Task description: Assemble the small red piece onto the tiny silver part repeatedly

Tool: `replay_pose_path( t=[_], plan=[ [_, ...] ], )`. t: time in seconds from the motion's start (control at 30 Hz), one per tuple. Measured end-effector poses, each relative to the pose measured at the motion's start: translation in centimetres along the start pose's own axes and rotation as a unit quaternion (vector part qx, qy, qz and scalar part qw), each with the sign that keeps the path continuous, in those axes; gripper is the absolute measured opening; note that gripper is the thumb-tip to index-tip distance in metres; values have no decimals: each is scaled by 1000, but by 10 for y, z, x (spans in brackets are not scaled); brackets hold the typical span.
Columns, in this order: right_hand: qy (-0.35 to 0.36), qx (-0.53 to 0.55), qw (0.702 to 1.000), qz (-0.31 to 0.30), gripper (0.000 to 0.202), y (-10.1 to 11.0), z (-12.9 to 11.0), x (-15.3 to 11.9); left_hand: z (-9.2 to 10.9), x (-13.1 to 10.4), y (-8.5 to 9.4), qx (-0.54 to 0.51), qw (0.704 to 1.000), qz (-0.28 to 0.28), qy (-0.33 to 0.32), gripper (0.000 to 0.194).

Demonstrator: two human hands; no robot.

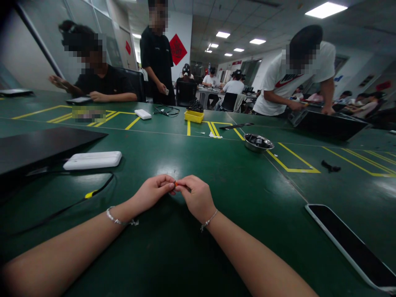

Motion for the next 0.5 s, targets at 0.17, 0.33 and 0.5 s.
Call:
replay_pose_path(
  t=[0.17, 0.33, 0.5],
  plan=[
    [23, -28, 999, -7, 19, -6, -4, -1, 2, 1, 1, -8, 1000, 12, 4, 10],
    [30, -37, 999, -5, 23, -8, -5, -2, -2, 2, 1, -13, 1000, 20, 5, 8],
    [43, -63, 997, -9, 26, -10, -9, -3, -5, 2, 2, -7, 999, 42, -1, 10]
  ],
)
Point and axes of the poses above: each hand's wrist, its own x-axis towards the middle knuckle, its own y-axis out of the back of the hand, z = x × y, the point moved 5 cm from there along x, towards the middle knuckle, and after that the axes turned 14 degrees about -x, right-handed, at the moved point
